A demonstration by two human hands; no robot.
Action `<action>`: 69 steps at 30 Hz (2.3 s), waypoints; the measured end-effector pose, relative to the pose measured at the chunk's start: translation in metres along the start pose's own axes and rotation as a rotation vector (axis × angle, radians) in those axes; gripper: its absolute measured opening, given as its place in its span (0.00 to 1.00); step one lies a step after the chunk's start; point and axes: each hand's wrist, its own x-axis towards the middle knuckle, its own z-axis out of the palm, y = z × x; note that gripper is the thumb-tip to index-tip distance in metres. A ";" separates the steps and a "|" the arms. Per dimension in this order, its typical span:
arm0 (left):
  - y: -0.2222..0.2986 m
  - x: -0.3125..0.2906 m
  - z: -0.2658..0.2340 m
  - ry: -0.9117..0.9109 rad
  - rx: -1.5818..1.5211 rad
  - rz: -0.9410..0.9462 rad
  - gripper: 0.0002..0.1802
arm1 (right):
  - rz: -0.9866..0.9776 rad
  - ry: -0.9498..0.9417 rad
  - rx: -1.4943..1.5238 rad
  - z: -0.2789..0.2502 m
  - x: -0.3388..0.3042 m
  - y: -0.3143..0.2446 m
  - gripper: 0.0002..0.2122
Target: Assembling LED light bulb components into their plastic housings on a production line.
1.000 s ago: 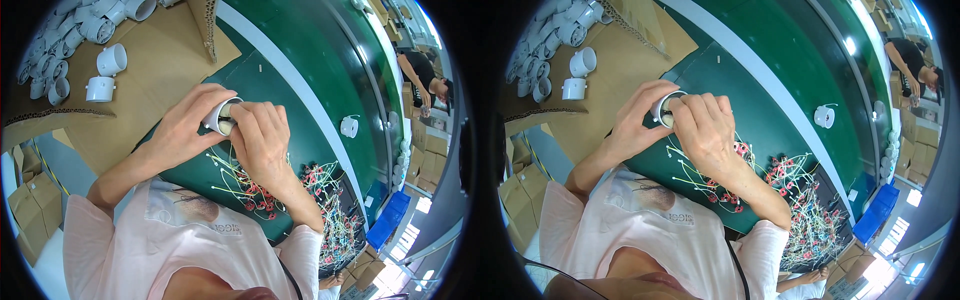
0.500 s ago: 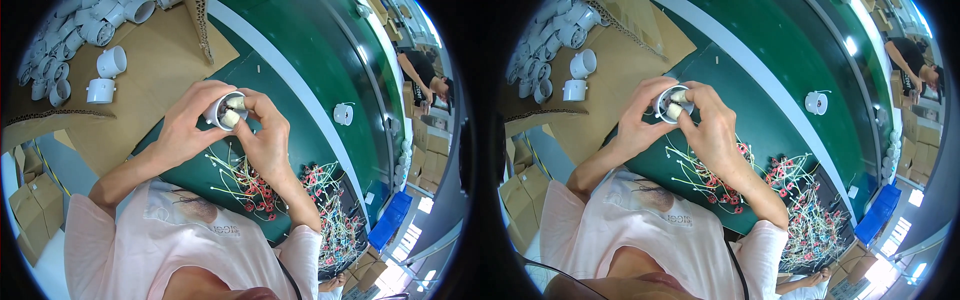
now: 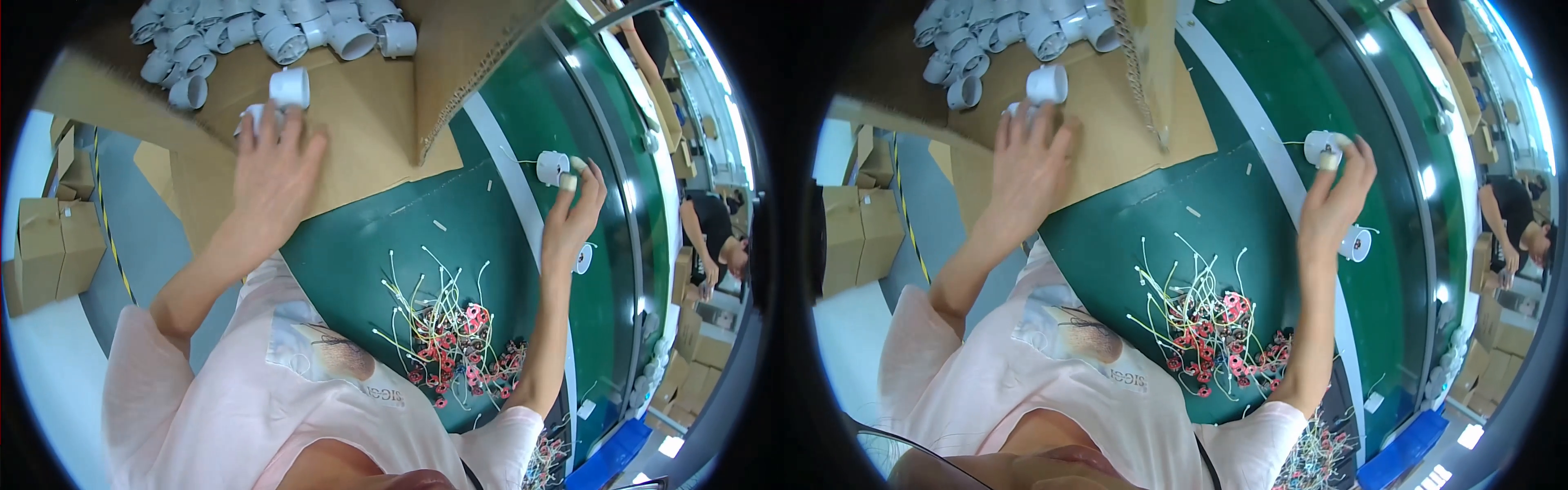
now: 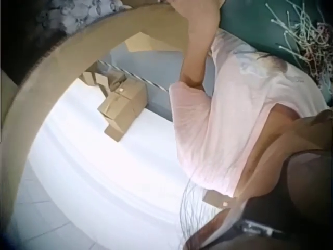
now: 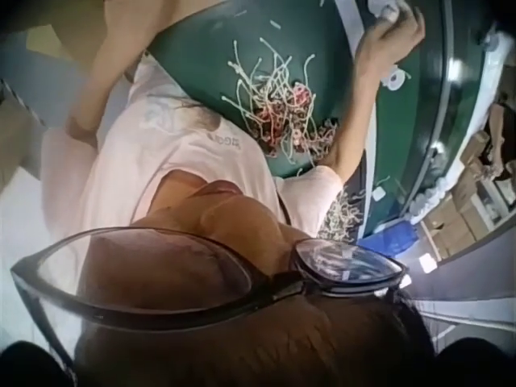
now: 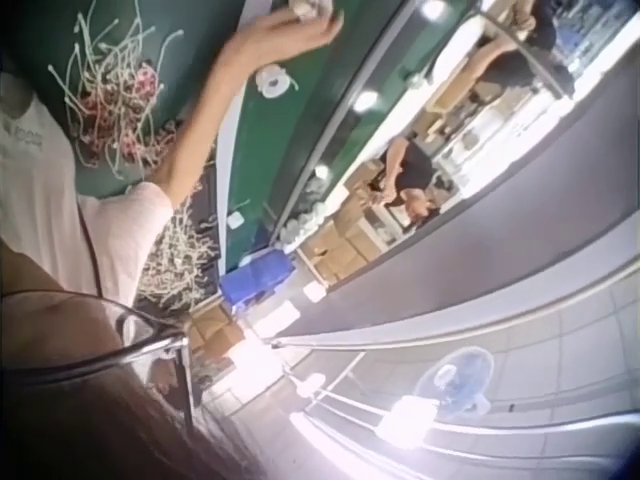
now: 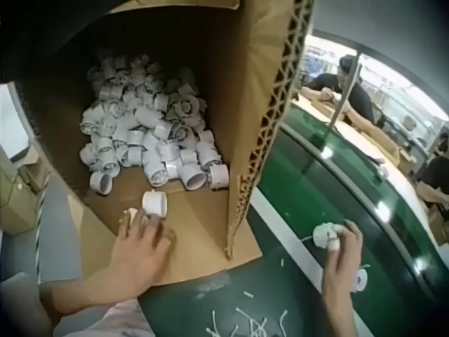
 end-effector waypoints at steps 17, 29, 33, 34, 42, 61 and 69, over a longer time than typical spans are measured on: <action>-0.040 -0.143 -0.116 -0.272 -0.016 0.013 0.36 | -0.490 -0.332 0.200 0.089 0.022 -0.122 0.13; -0.127 -0.069 -0.001 0.416 -0.060 -0.561 0.35 | -0.136 -0.505 0.335 0.062 0.023 -0.158 0.19; -0.161 -0.014 0.062 0.643 -0.208 -0.764 0.33 | -0.161 -0.478 0.334 0.062 0.029 -0.153 0.21; -0.168 0.001 0.059 0.653 -0.219 -0.752 0.33 | -0.177 -0.457 0.337 0.064 0.035 -0.147 0.21; -0.225 0.080 0.055 0.694 -0.051 -0.297 0.24 | -0.139 -0.346 0.319 0.128 0.079 -0.130 0.16; -0.090 0.270 0.137 0.456 -0.766 0.702 0.15 | 0.114 -0.378 0.343 0.200 0.142 -0.099 0.17; -0.053 0.261 0.153 0.551 -0.875 0.608 0.08 | -0.322 -0.734 0.558 0.094 0.016 -0.188 0.13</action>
